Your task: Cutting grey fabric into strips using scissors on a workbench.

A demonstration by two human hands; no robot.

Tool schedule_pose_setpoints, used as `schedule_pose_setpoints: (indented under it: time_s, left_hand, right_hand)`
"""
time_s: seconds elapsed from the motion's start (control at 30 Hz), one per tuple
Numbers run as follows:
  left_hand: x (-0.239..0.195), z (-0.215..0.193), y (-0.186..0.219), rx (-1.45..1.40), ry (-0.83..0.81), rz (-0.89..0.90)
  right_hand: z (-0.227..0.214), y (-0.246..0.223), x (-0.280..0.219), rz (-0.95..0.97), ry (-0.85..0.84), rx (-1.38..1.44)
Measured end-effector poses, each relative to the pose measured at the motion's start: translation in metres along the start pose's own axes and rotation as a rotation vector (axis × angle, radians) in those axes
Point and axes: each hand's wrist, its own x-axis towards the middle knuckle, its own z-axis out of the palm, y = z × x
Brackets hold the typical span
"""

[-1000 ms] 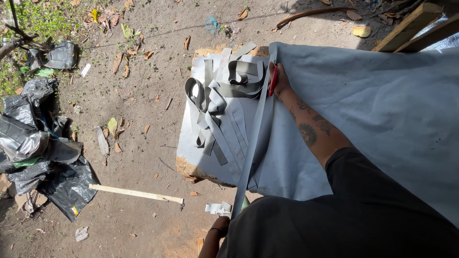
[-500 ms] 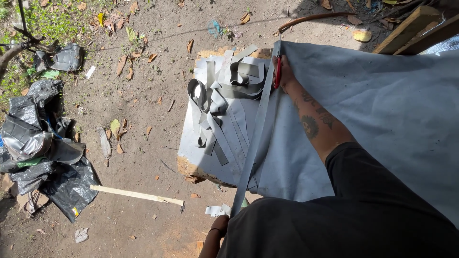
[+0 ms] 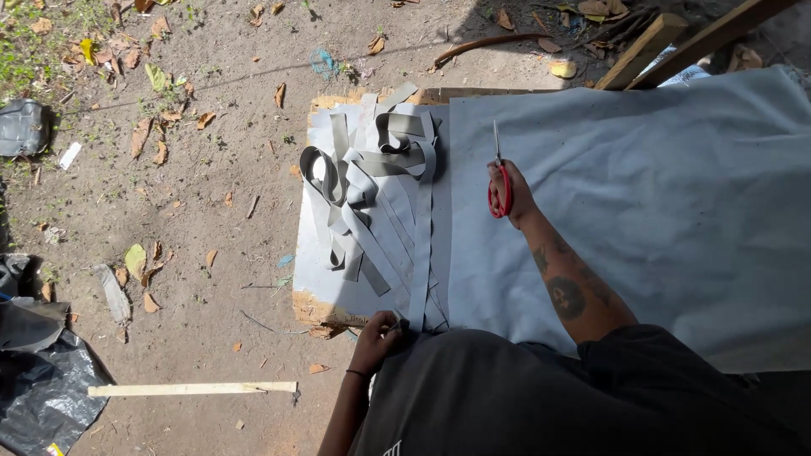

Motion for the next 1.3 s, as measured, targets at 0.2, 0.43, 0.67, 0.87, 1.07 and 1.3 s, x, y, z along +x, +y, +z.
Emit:
schedule_pose_setpoints:
  time_s: [0.2, 0.43, 0.67, 0.87, 1.07, 1.3]
  left_hand:
    - [0.116, -0.06, 0.102, -0.215, 0.494, 0.334]
    - [0.195, -0.014, 0.12, 0.682, -0.031, 0.679]
    - [0.3, -0.008, 0.087, 1.008, -0.103, 0.374]
    - [0.243, 0.023, 0.089, 0.921, -0.057, 0.507]
    - [0.166, 0.101, 0.07, 1.13, -0.451, 0.583]
    - [0.134, 0.132, 0.052, 0.88, -0.129, 0.591]
  right_hand:
    - [-0.072, 0.147, -0.165, 0.137, 0.285, 0.038]
    - [-0.033, 0.228, -0.316, 0.179, 0.646, 0.137]
    - [0.057, 0.261, -0.389, 0.316, 0.89, 0.146]
    - [0.083, 0.276, -0.427, 0.407, 0.914, 0.106]
    - [0.056, 0.252, -0.441, 0.521, 0.851, -0.004]
    - [-0.015, 0.297, -0.513, 0.442, 0.729, 0.069]
